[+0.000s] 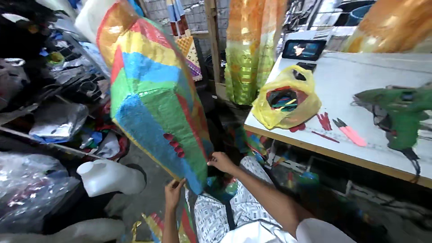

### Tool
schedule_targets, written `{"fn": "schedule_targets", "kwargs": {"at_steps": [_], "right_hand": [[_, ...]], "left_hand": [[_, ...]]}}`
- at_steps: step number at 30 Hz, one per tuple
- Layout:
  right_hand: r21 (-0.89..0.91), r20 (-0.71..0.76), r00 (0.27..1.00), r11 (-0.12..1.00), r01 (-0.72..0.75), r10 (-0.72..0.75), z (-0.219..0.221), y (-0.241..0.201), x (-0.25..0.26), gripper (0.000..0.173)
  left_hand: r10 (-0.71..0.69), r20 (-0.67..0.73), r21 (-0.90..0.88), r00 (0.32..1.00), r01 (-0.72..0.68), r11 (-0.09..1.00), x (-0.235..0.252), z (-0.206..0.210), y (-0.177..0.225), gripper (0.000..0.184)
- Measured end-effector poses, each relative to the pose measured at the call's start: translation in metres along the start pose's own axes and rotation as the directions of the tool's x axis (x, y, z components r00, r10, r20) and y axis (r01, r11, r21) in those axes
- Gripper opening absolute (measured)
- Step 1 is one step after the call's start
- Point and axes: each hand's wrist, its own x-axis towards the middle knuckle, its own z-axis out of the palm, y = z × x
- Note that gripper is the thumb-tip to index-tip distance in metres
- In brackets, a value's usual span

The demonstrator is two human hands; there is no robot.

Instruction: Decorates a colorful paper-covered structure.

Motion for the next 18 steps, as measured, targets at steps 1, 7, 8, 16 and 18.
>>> {"fn": "schedule_targets", "kwargs": {"at_steps": [1, 7, 8, 16, 18], "right_hand": [[-0.05, 0.042, 0.999, 0.999, -0.019, 0.021, 0.009, 0.022, -0.001, 0.029], [-0.021, 0.133, 0.978, 0.987, -0.159, 0.16, -0.003, 0.068, -0.062, 0.034], [-0.005, 0.114, 0.978, 0.984, -0.177, 0.176, -0.01, 0.07, -0.071, 0.035], [0.212, 0.051, 0.971, 0.948, -0.239, 0.234, -0.027, 0.067, -0.135, 0.028], [0.587, 0.144, 0.946, 0.745, -0.319, 0.291, -0.019, 0.071, -0.171, 0.027]], "left_hand": [[-0.048, 0.028, 0.093, 0.998, 0.045, 0.995, -0.005, 0.004, -0.017, 0.018], [0.026, -0.366, 0.16, 0.93, 0.035, 0.986, 0.0, -0.059, 0.034, 0.063], [0.158, -0.424, 0.171, 0.892, -0.092, 0.981, 0.009, -0.081, 0.074, 0.067], [0.819, -0.02, 0.643, 0.574, -0.62, 0.45, 0.125, -0.157, 0.389, 0.091], [0.724, 0.049, 0.675, 0.688, -0.557, 0.484, 0.172, -0.162, 0.427, 0.098]]}}
